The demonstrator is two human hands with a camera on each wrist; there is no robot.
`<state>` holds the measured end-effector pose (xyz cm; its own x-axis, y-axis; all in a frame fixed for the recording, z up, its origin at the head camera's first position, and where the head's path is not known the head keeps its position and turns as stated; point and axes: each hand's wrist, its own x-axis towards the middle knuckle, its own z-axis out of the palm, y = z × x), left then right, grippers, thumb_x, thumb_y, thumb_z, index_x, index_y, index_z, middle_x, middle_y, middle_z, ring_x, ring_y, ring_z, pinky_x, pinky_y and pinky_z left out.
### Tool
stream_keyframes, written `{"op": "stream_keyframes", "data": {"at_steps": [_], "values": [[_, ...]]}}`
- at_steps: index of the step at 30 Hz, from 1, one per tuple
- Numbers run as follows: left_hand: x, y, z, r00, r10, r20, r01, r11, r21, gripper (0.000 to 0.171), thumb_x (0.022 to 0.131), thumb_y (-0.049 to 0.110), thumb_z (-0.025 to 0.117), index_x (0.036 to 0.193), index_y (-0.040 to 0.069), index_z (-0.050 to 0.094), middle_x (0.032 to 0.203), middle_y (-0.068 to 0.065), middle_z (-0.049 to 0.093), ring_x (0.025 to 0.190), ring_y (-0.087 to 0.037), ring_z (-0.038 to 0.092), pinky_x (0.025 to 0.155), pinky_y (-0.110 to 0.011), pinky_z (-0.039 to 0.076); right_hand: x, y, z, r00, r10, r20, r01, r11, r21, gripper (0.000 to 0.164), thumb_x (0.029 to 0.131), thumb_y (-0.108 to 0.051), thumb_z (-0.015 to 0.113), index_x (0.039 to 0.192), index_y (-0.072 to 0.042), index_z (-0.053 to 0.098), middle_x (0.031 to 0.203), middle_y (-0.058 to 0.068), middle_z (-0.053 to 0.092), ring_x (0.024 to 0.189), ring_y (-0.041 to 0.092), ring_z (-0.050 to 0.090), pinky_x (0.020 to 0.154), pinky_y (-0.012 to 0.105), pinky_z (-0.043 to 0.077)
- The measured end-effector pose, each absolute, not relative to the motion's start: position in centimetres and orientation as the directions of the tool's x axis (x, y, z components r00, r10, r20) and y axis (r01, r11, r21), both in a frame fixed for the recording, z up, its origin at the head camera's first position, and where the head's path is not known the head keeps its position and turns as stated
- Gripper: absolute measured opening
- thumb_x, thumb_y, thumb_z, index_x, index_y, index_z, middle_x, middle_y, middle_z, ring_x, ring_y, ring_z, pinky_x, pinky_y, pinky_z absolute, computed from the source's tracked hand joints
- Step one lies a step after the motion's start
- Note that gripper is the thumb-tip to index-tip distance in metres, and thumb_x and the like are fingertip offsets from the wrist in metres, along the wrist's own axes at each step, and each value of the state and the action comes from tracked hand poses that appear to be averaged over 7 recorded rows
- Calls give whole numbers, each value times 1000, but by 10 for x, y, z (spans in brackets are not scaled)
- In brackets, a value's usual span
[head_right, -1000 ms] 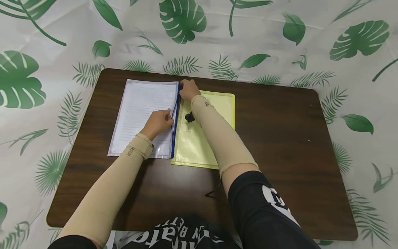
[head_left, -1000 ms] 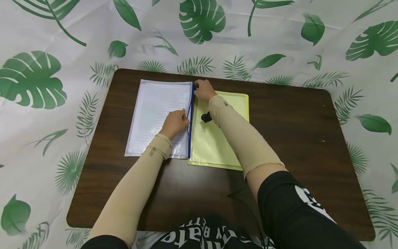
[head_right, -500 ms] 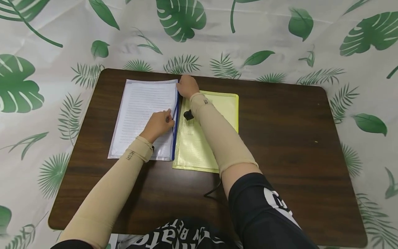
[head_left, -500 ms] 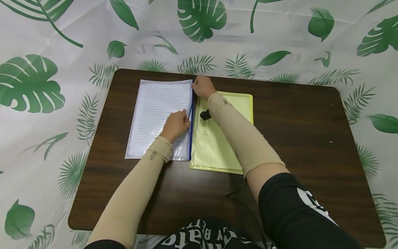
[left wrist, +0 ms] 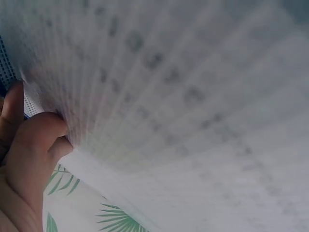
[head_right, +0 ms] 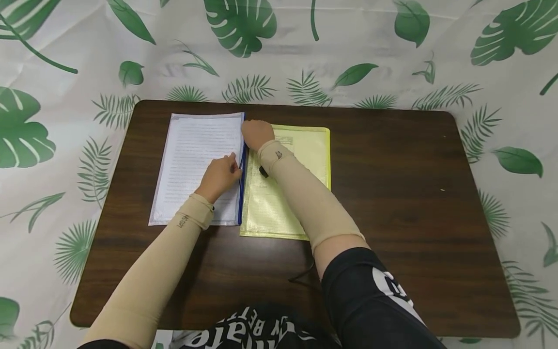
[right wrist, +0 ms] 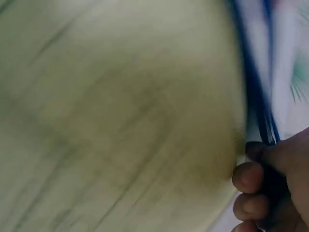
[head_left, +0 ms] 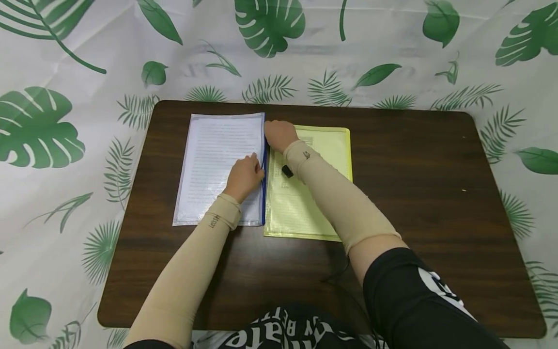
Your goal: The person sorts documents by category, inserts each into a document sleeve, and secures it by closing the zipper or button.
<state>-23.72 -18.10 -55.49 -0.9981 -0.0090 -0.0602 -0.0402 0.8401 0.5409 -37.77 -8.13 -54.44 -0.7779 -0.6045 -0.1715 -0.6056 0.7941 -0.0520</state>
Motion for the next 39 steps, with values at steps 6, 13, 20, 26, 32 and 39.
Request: {"op": "stream_keyframes", "data": {"at_steps": [6, 13, 20, 26, 32, 39], "values": [[-237, -179, -557, -998, -7, -61, -37, 864, 502, 19, 91, 14, 61, 76, 3, 57, 108, -24, 65, 82, -35, 63, 71, -42, 51, -355, -79, -553, -721, -682, -121, -693, 706, 149, 27, 102, -9, 36, 94, -4, 62, 80, 12, 68, 67, 26, 66, 59, 40, 55], [-243, -168, -555, -979, 15, -205, -79, 893, 442, 45, 97, 19, 55, 134, -4, 51, 151, -24, 33, 139, -42, 32, 110, -48, 32, -358, -66, -560, -750, -638, -172, -652, 758, 31, 24, 102, -12, 40, 115, -4, 58, 93, 15, 67, 78, 30, 65, 66, 43, 54], [-246, -165, -555, -968, 4, -252, -92, 925, 367, 48, 98, 22, 54, 139, -2, 47, 153, -23, 29, 140, -41, 30, 106, -47, 39, -353, -66, -556, -748, -648, -147, -657, 754, 19, 25, 103, -13, 37, 113, -3, 58, 93, 16, 68, 78, 31, 65, 65, 43, 54], [-243, -166, -553, -978, 16, -209, -47, 955, 293, 44, 99, 23, 54, 135, -2, 51, 151, -23, 35, 130, -40, 44, 89, -43, 52, -342, -73, -549, -733, -649, -204, -671, 739, 59, 25, 102, -12, 38, 107, -3, 61, 94, 16, 69, 79, 31, 67, 65, 44, 56], [-243, -167, -553, -991, 9, -135, -31, 956, 291, 44, 95, 29, 60, 125, -2, 58, 145, -24, 43, 120, -38, 51, 83, -43, 53, -337, -72, -548, -718, -654, -236, -679, 733, 33, 25, 103, -13, 39, 109, -4, 62, 98, 15, 69, 82, 29, 66, 68, 43, 56], [-243, -164, -557, -993, 0, -118, -32, 964, 265, 46, 92, 35, 63, 121, 0, 64, 144, -23, 45, 113, -37, 55, 79, -44, 54, -333, -68, -542, -695, -648, -313, -674, 738, -29, 27, 104, -14, 36, 105, -7, 62, 102, 12, 69, 87, 27, 65, 74, 43, 54]]}}
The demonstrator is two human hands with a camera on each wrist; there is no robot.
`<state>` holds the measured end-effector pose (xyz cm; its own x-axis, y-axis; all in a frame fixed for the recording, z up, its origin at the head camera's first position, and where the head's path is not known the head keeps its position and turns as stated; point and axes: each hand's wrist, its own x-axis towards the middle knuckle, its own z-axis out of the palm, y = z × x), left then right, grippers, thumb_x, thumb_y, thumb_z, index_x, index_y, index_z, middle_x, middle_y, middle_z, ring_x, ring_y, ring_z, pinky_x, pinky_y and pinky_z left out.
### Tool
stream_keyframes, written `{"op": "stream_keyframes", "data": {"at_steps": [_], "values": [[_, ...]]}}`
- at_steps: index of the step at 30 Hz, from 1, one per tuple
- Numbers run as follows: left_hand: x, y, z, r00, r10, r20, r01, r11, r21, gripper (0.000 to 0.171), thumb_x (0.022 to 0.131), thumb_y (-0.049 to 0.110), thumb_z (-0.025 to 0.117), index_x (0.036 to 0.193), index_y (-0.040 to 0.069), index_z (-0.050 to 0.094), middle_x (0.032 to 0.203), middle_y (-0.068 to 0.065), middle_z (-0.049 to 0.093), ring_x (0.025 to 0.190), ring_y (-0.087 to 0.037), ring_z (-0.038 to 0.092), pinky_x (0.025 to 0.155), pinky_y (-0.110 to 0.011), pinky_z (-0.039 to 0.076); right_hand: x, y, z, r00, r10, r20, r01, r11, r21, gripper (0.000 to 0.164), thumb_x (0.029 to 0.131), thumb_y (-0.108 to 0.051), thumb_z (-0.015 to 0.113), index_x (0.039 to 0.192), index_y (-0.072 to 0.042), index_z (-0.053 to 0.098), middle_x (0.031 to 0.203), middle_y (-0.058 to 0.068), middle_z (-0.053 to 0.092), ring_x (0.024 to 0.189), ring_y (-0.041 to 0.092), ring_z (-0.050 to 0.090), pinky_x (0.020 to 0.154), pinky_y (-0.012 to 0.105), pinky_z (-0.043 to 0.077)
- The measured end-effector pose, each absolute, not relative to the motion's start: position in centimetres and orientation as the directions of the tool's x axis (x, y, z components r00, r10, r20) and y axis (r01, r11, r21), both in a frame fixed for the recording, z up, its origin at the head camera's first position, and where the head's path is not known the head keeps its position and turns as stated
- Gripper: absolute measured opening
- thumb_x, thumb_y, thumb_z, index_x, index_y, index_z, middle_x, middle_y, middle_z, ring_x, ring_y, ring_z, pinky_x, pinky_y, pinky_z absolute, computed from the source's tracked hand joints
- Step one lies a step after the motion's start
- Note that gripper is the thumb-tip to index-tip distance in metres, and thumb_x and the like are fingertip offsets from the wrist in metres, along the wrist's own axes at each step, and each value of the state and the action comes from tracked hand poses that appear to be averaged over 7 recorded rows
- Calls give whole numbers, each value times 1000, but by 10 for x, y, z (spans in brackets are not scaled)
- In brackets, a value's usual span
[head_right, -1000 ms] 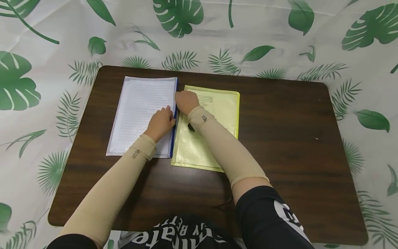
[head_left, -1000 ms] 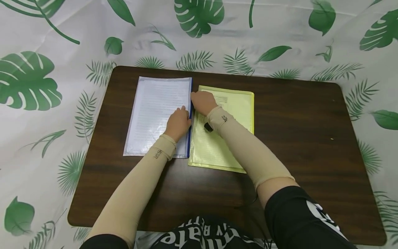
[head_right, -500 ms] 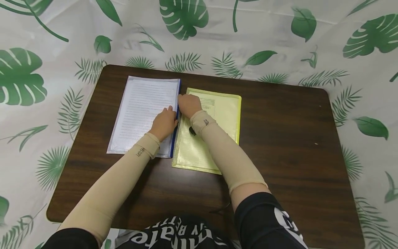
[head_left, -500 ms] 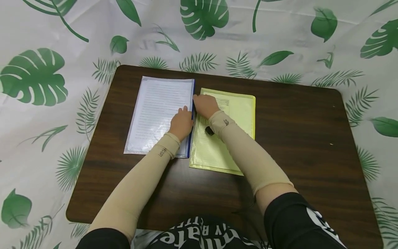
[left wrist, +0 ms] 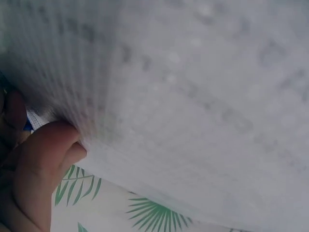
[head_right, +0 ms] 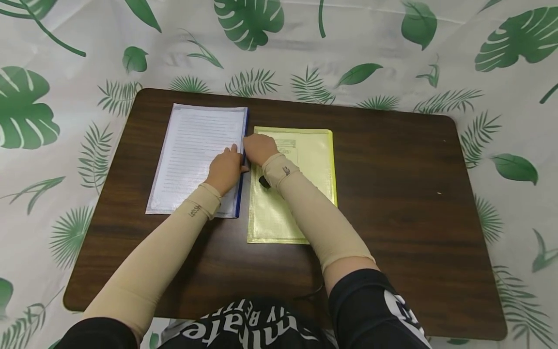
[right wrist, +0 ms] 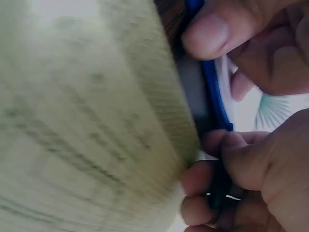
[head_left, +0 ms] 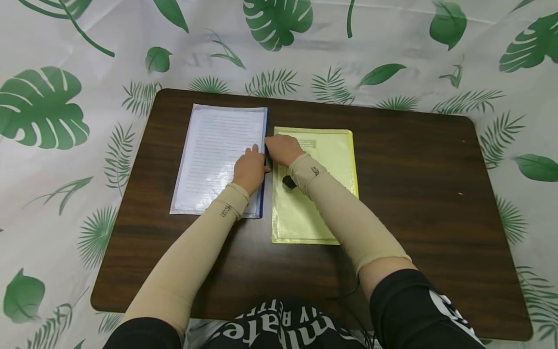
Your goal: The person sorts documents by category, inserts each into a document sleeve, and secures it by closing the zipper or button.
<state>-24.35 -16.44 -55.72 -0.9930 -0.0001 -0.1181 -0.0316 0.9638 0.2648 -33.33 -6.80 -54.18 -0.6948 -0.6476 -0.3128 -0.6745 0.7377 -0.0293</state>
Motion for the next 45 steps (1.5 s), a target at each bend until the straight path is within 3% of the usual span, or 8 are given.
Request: {"op": "stream_keyframes", "data": {"at_steps": [9, 15, 24, 29, 32, 36, 39, 45], "values": [[-243, -163, -559, -998, 22, -63, 6, 970, 242, 58, 90, 37, 63, 134, 3, 48, 114, -19, 56, 94, -32, 58, 68, -41, 54, -332, -62, -539, -661, -656, -364, -664, 737, -125, 23, 102, -15, 41, 108, -11, 63, 111, 9, 67, 99, 26, 63, 83, 41, 51], [-242, -164, -559, -999, 21, -33, 11, 960, 278, 61, 90, 36, 62, 137, 1, 45, 120, -21, 56, 94, -34, 58, 67, -43, 54, -333, -59, -540, -651, -669, -358, -660, 732, -168, 25, 102, -17, 41, 116, -13, 62, 116, 7, 66, 110, 28, 59, 92, 42, 47], [-244, -163, -558, -998, 47, -41, 36, 968, 248, 54, 91, 34, 63, 129, -3, 52, 131, -26, 53, 104, -38, 58, 71, -44, 55, -328, -60, -537, -638, -661, -395, -658, 735, -167, 21, 101, -17, 45, 108, -14, 65, 112, 7, 67, 102, 25, 61, 87, 40, 48], [-245, -166, -556, -997, 64, -54, 47, 963, 266, 55, 90, 37, 63, 129, -1, 53, 123, -24, 55, 99, -38, 59, 73, -47, 53, -325, -59, -535, -649, -641, -410, -646, 749, -148, 30, 102, -16, 41, 120, -20, 66, 115, 7, 67, 104, 26, 62, 86, 40, 50], [-247, -171, -556, -995, 84, -50, 69, 967, 244, 48, 92, 35, 61, 127, 2, 56, 117, -23, 60, 94, -39, 62, 72, -48, 53, -324, -58, -536, -680, -622, -388, -628, 767, -130, 33, 103, -17, 39, 123, -22, 65, 115, 7, 67, 103, 26, 63, 84, 41, 51], [-256, -182, -550, -997, 78, -6, 75, 967, 242, 22, 94, 22, 60, 107, 6, 68, 94, -19, 69, 79, -39, 67, 65, -49, 54, -319, -60, -540, -706, -610, -360, -615, 780, -116, 31, 103, -17, 37, 112, -16, 66, 106, 10, 68, 91, 26, 64, 78, 43, 52], [-276, -185, -541, -996, 85, -1, 83, 969, 233, 15, 93, 16, 61, 103, 9, 70, 87, -16, 72, 74, -37, 67, 61, -49, 54, -320, -55, -543, -721, -601, -344, -609, 787, -99, 31, 104, -17, 34, 109, -13, 64, 103, 11, 69, 87, 27, 65, 75, 43, 53], [-314, -195, -541, -993, 115, -25, 110, 982, 151, 38, 89, 21, 68, 122, 5, 57, 98, -20, 69, 79, -37, 67, 63, -50, 54, -315, -58, -548, -725, -606, -328, -622, 780, -65, 34, 104, -20, 31, 115, -12, 62, 104, 11, 69, 88, 28, 66, 75, 43, 54]]}}
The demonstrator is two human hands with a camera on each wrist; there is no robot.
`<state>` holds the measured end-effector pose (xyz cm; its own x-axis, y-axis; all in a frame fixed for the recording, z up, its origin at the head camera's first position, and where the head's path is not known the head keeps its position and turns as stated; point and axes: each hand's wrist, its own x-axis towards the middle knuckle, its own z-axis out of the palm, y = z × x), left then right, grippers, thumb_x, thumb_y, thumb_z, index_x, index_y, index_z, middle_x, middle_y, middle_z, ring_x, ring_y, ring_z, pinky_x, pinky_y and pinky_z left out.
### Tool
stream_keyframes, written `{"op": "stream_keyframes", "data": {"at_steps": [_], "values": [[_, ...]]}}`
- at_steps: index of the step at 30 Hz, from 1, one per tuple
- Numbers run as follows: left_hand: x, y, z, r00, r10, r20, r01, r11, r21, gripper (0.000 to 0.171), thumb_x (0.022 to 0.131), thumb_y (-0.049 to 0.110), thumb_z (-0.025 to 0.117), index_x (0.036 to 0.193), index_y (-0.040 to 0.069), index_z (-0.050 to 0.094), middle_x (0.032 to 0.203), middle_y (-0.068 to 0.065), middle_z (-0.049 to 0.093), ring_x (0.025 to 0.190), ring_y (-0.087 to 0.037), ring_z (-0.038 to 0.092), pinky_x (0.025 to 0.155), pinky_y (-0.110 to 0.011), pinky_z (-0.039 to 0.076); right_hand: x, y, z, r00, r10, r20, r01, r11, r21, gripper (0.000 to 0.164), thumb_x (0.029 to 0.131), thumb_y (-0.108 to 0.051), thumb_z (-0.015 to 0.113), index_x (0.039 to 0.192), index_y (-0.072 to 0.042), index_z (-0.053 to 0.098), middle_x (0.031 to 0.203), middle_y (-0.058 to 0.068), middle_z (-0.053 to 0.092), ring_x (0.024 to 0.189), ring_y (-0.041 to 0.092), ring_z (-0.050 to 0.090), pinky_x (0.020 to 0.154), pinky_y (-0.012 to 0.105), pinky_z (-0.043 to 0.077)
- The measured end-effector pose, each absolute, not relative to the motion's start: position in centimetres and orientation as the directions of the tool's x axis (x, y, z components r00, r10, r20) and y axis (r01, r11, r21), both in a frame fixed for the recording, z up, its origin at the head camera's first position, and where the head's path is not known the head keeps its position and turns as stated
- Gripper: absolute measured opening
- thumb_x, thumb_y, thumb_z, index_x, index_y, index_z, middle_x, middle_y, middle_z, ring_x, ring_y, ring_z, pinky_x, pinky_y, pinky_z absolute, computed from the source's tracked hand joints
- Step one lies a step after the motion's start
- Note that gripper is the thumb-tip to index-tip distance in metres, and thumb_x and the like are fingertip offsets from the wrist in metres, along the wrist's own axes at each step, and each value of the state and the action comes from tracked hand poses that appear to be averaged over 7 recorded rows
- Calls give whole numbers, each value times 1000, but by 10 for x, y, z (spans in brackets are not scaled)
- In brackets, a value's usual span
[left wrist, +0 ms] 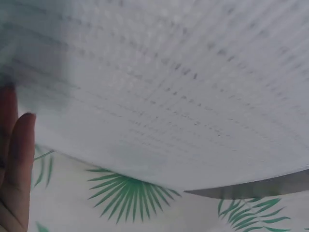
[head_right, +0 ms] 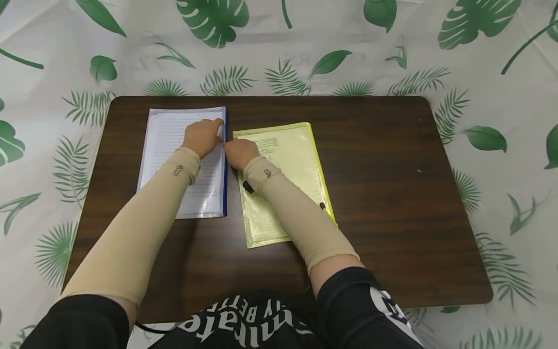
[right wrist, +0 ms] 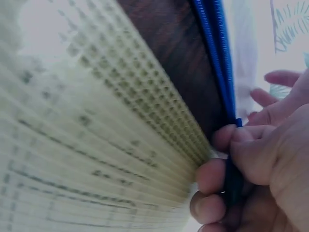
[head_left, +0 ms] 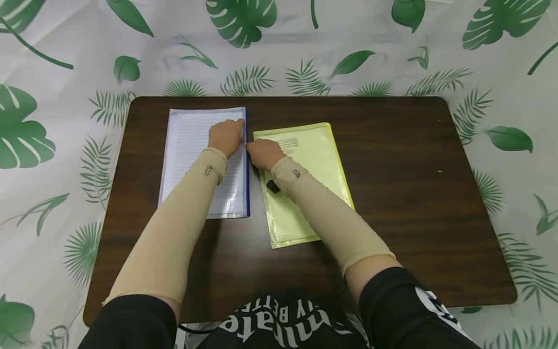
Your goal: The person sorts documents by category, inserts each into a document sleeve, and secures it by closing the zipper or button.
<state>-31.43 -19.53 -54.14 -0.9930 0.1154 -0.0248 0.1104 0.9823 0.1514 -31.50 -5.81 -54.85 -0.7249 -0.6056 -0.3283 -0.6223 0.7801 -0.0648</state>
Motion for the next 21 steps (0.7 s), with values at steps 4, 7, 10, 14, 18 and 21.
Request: {"op": "stream_keyframes", "data": {"at_steps": [4, 7, 10, 14, 18, 21], "values": [[-337, -194, -545, -994, 91, -67, 83, 990, 113, 79, 77, 31, 81, 139, 4, 40, 125, -27, 54, 105, -43, 57, 70, -54, 54, -311, -54, -553, -734, -610, -299, -634, 773, -23, 31, 104, -19, 33, 113, -14, 63, 98, 7, 70, 82, 25, 67, 71, 40, 55], [-351, -196, -540, -983, 82, -166, 67, 993, 94, 102, 73, 33, 84, 152, 10, 23, 144, -28, 35, 125, -48, 40, 85, -64, 47, -308, -53, -554, -736, -622, -265, -646, 763, 3, 31, 104, -19, 35, 116, -16, 63, 98, 4, 71, 81, 22, 68, 69, 39, 56], [-357, -203, -536, -958, 76, -276, 55, 995, 81, 110, 73, 34, 84, 155, 12, 13, 150, -27, 27, 130, -50, 34, 91, -69, 40, -304, -57, -556, -727, -644, -237, -665, 747, 10, 31, 104, -18, 35, 117, -18, 63, 102, 3, 72, 84, 21, 68, 69, 38, 56], [-361, -207, -536, -945, 74, -318, 53, 996, 76, 112, 72, 37, 85, 154, 10, 14, 147, -30, 27, 125, -51, 39, 88, -65, 45, -302, -54, -553, -713, -655, -249, -667, 744, -47, 26, 102, -19, 40, 115, -18, 63, 105, 2, 71, 86, 18, 67, 70, 36, 56], [-368, -208, -542, -953, 82, -290, 29, 983, 184, 112, 69, 32, 88, 154, 11, 18, 144, -32, 25, 126, -51, 35, 90, -63, 45, -303, -43, -546, -685, -644, -340, -630, 758, -168, 19, 102, -21, 46, 110, -17, 63, 106, -1, 69, 89, 14, 64, 76, 33, 53], [-374, -206, -546, -953, 108, -283, 14, 950, 312, 112, 69, 28, 88, 154, 13, 17, 145, -33, 20, 130, -51, 29, 97, -61, 40, -304, -32, -542, -652, -639, -408, -603, 763, -231, 17, 102, -22, 46, 107, -16, 61, 106, -1, 66, 91, 13, 61, 80, 31, 51]]}}
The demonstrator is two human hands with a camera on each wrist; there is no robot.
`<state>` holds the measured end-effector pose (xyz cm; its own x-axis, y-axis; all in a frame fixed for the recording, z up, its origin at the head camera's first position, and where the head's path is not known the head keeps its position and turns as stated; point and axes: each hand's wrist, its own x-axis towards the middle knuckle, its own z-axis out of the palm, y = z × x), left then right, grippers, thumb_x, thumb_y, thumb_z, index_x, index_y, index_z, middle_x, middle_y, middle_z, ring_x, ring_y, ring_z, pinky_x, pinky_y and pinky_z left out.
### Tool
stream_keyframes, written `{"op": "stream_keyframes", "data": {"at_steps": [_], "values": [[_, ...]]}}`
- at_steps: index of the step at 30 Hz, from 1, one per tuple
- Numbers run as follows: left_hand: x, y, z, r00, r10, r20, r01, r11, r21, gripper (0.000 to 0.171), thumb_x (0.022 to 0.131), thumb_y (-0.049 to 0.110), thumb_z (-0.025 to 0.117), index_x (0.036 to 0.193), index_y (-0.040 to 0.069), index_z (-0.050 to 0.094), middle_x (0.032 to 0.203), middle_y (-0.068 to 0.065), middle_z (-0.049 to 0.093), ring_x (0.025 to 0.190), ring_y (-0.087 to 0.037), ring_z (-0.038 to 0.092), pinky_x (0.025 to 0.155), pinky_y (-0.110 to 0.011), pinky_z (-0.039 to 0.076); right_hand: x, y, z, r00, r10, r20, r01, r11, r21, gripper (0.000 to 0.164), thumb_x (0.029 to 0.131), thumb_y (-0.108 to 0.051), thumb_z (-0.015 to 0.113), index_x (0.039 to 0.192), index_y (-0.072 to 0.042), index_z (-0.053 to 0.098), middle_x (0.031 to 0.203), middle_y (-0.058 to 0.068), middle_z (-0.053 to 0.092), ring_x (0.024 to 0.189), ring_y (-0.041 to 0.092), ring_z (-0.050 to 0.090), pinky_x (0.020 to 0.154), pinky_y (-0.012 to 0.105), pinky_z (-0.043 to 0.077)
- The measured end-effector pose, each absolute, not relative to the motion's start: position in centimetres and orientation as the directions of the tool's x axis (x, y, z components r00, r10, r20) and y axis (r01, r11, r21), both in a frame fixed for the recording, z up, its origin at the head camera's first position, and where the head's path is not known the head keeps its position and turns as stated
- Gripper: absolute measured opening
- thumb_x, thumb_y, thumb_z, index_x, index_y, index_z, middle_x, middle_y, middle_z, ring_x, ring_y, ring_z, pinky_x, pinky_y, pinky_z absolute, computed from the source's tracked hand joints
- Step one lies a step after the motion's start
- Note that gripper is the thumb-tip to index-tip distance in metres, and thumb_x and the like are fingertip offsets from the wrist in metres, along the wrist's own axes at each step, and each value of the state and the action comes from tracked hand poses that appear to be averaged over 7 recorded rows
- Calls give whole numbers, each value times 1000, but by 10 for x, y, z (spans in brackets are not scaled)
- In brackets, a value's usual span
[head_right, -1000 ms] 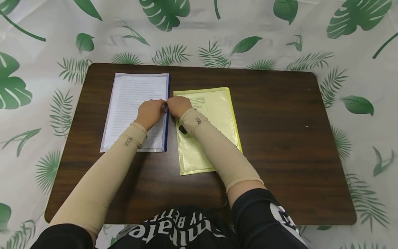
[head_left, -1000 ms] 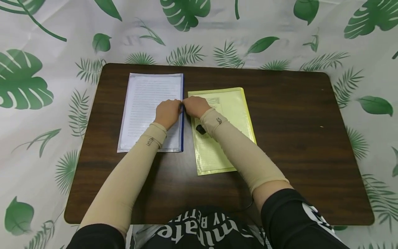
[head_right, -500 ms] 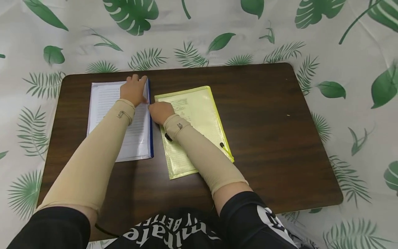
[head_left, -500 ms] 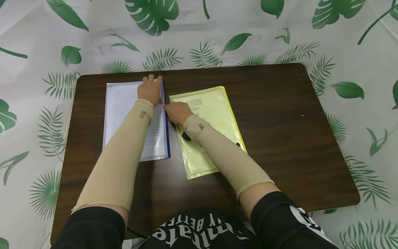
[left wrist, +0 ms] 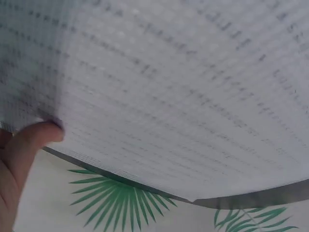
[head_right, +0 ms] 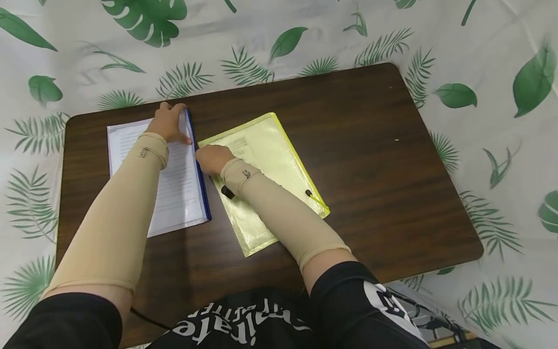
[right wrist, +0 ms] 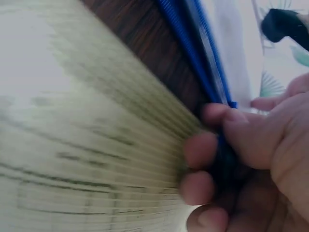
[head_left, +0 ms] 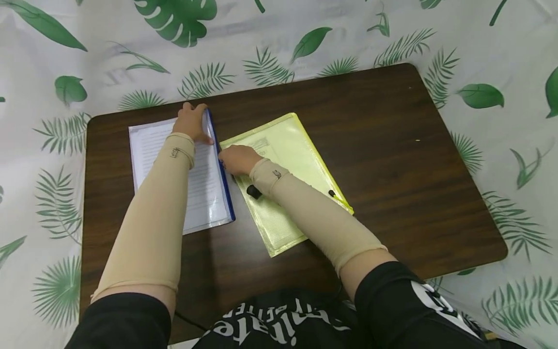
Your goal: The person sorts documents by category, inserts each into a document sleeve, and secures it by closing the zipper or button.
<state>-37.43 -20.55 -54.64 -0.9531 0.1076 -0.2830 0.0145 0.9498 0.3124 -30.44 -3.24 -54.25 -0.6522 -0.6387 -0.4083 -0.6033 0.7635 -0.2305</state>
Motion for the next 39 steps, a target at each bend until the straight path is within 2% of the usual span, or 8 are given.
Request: {"op": "stream_keyframes", "data": {"at_steps": [2, 6, 10, 16, 22, 25, 31, 39], "values": [[-373, -209, -547, -951, 115, -287, -3, 924, 382, 110, 71, 27, 87, 155, 15, 16, 147, -33, 18, 131, -51, 30, 101, -59, 37, -303, -31, -541, -632, -645, -431, -600, 758, -255, 16, 102, -21, 46, 104, -15, 60, 103, 0, 65, 90, 13, 59, 80, 30, 50], [-370, -212, -547, -950, 113, -290, -22, 906, 423, 98, 80, 29, 79, 156, 20, 18, 147, -31, 18, 126, -50, 40, 102, -58, 37, -301, -29, -542, -619, -665, -418, -603, 743, -289, 14, 102, -19, 46, 96, -14, 57, 95, 1, 60, 83, 14, 53, 77, 29, 44], [-367, -209, -546, -952, 112, -284, -11, 918, 397, 85, 87, 32, 71, 155, 21, 22, 143, -32, 22, 116, -47, 47, 94, -55, 43, -295, -27, -542, -586, -689, -426, -612, 721, -324, 15, 101, -18, 47, 91, -13, 57, 90, 0, 58, 79, 13, 50, 74, 28, 42], [-369, -207, -547, -954, 108, -280, 4, 938, 347, 82, 88, 35, 68, 155, 22, 23, 140, -33, 25, 109, -42, 48, 90, -52, 44, -286, -22, -534, -471, -704, -532, -562, 704, -435, 18, 101, -16, 48, 90, -9, 61, 83, 0, 57, 71, 11, 51, 65, 24, 43], [-368, -210, -547, -952, 105, -286, 1, 940, 342, 82, 88, 36, 69, 155, 23, 23, 141, -33, 24, 105, -41, 49, 89, -52, 44, -281, -22, -536, -483, -721, -498, -527, 693, -493, 26, 100, -12, 48, 73, -13, 47, 74, 0, 49, 62, 10, 49, 60, 22, 40], [-366, -208, -544, -949, 103, -298, -5, 940, 342, 82, 89, 36, 68, 155, 23, 22, 142, -33, 23, 106, -41, 48, 89, -51, 44, -277, -21, -539, -470, -717, -514, -517, 696, -499, 25, 99, -11, 48, 74, -12, 48, 71, -1, 51, 58, 10, 51, 58, 21, 42], [-365, -205, -540, -948, 89, -305, -19, 941, 337, 82, 90, 35, 66, 155, 25, 18, 142, -32, 22, 110, -41, 47, 93, -50, 43, -266, -18, -540, -354, -699, -621, -415, 712, -566, 17, 98, -6, 48, 93, 2, 63, 62, 6, 61, 47, 14, 58, 48, 21, 45], [-371, -208, -547, -951, 95, -295, -5, 947, 321, 83, 89, 36, 66, 155, 24, 18, 142, -33, 23, 112, -41, 45, 93, -51, 43, -258, -13, -540, -372, -704, -605, -347, 710, -613, 20, 101, -5, 41, 92, 3, 57, 64, 9, 58, 45, 16, 58, 46, 21, 43]]}}
